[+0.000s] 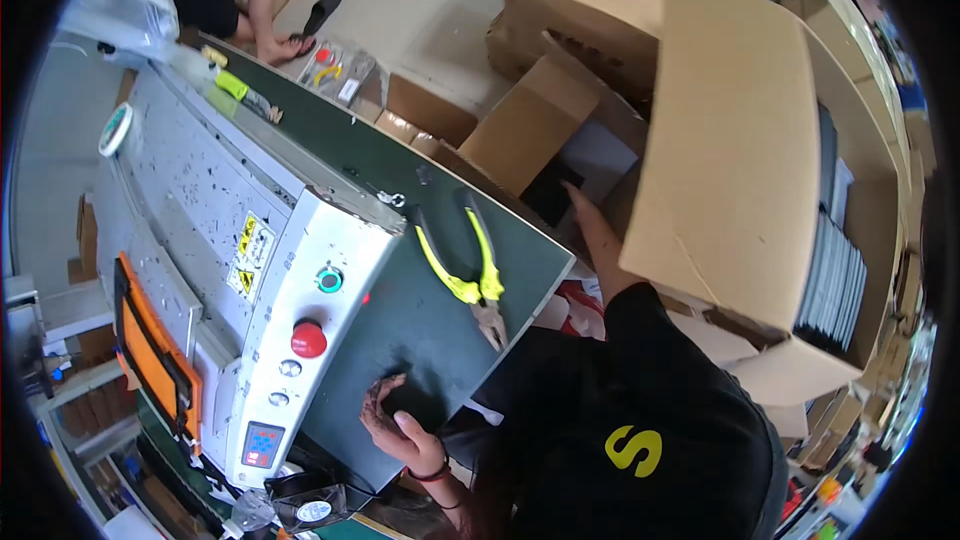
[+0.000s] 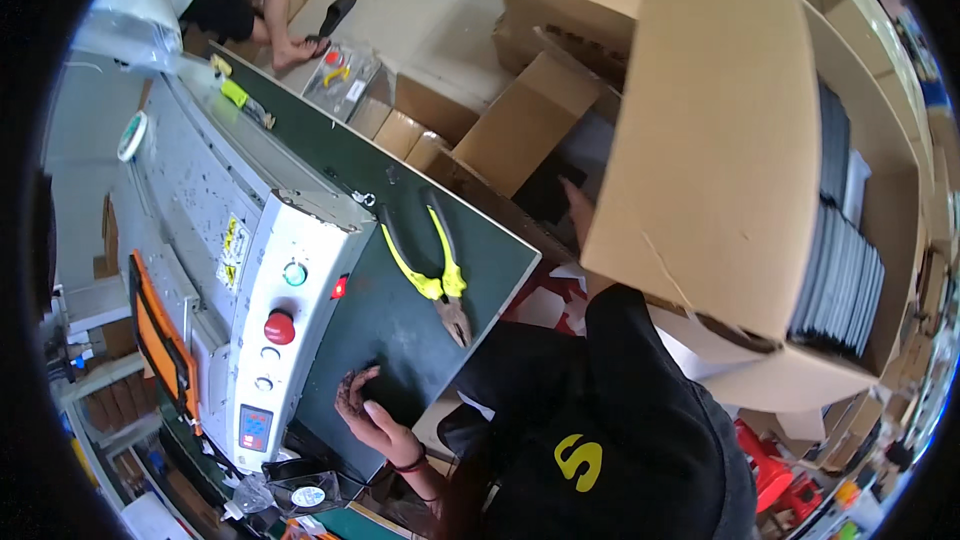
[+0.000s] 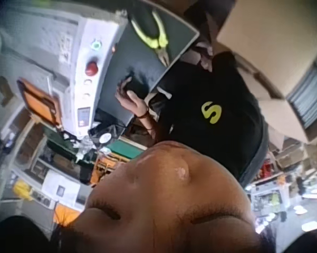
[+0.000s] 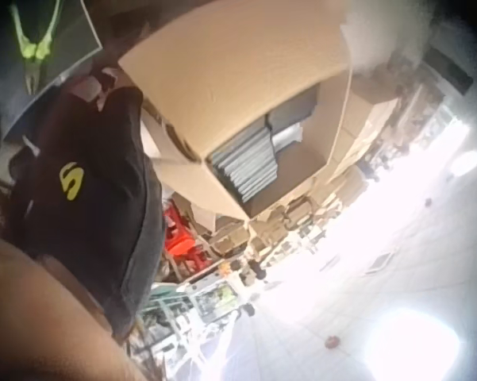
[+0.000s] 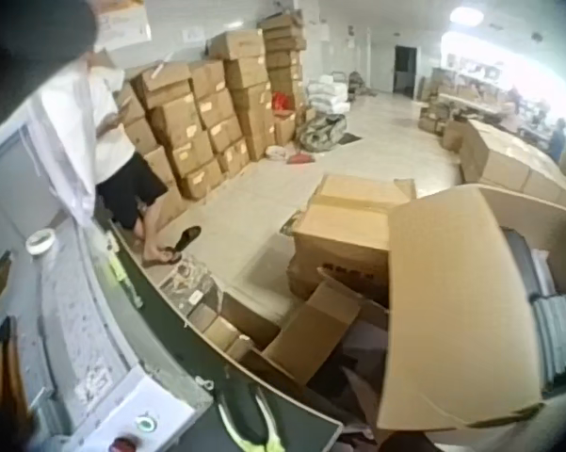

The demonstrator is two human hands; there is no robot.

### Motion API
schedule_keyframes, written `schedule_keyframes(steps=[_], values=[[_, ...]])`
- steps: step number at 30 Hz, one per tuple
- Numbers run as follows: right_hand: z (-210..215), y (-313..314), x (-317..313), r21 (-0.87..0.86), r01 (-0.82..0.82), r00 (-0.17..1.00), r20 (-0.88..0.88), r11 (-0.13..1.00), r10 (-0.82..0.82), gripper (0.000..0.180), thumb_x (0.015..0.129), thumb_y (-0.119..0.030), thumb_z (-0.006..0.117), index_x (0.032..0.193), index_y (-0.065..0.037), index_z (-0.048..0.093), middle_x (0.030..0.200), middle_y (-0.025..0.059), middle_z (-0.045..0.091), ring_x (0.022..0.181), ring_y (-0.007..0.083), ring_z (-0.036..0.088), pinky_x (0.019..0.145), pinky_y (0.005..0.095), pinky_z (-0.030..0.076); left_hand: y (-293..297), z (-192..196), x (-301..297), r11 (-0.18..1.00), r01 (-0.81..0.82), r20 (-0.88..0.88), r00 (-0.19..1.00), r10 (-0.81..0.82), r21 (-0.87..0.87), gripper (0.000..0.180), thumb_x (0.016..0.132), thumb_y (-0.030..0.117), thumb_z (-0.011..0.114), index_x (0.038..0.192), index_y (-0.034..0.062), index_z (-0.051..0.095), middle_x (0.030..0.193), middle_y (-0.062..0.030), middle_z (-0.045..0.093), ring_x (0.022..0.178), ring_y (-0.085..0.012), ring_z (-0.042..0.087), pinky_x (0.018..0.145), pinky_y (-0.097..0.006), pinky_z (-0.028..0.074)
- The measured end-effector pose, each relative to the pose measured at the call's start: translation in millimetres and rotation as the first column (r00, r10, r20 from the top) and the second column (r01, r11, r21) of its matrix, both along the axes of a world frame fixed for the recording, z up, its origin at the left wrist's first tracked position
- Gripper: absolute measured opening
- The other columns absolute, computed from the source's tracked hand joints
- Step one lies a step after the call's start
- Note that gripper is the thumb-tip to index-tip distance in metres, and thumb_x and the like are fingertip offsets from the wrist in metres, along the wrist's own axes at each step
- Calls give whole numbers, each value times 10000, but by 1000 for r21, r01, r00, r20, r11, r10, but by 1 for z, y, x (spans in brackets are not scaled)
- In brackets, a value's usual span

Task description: The person assembles electronic devices by picking up black rectangular units and frames from a workbench and cardboard boxes. They place the units into a pressing machine, operate the machine to secure the frames, and then stack the finished units. The person handles the items one at a time, moving between the workbench and the machine repeatedly.

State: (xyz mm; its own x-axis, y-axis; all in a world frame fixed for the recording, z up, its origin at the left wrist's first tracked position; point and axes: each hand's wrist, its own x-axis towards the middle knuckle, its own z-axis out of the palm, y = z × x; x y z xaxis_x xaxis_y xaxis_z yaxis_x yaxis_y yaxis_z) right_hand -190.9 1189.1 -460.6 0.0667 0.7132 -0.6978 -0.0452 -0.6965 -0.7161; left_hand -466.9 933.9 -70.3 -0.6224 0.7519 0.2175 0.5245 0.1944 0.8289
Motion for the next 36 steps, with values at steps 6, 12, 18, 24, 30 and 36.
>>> schedule_keyframes(steps=[6,12,18,24,30,36], values=[[-109,14,30,-275,-43,999,-14,960,41,994,704,-613,643,1418,-64,223,1458,142,203,1337,292,162,1067,481,163,4,6,-10,998,13,-61,998,-17,-60,421,888,270,426,1095,-95,453,925,-208,584,837,-305,577,815,-409,439],[-59,7,-34,-155,9,1000,7,988,-8,979,718,-511,719,1433,-51,235,1482,147,215,1348,302,233,1063,469,248,6,1,2,993,-92,-70,994,87,-75,406,892,293,428,1030,-86,476,888,-193,560,825,-284,562,793,-382,435],[-80,28,-64,466,38,970,194,884,-144,940,745,-449,724,1432,-45,227,1476,142,230,1341,300,255,1046,443,296,10,4,0,989,-109,-86,991,100,-97,451,909,347,422,1010,-88,483,900,-190,548,829,-277,553,785,-370,424],[-82,37,-84,440,96,921,301,893,-247,938,755,-436,721,1435,-45,207,1474,141,232,1343,297,251,1042,430,309,9,4,2,983,-126,-129,986,109,-132,440,908,336,409,1004,-85,495,899,-188,557,829,-280,550,786,-367,417],[-80,22,-61,226,173,970,127,958,-205,944,762,-434,715,1440,-46,184,1474,142,231,1347,294,242,1041,420,314,6,2,0,981,-143,-153,981,122,-131,426,908,325,397,996,-77,508,883,-185,574,829,-286,553,784,-370,414],[-80,13,-53,160,193,975,78,968,-207,949,770,-431,710,1444,-48,162,1474,142,230,1352,292,233,1040,409,319,4,-1,0,986,-137,-116,985,127,-90,428,907,328,391,971,-74,522,885,-184,584,829,-295,556,788,-379,417]])
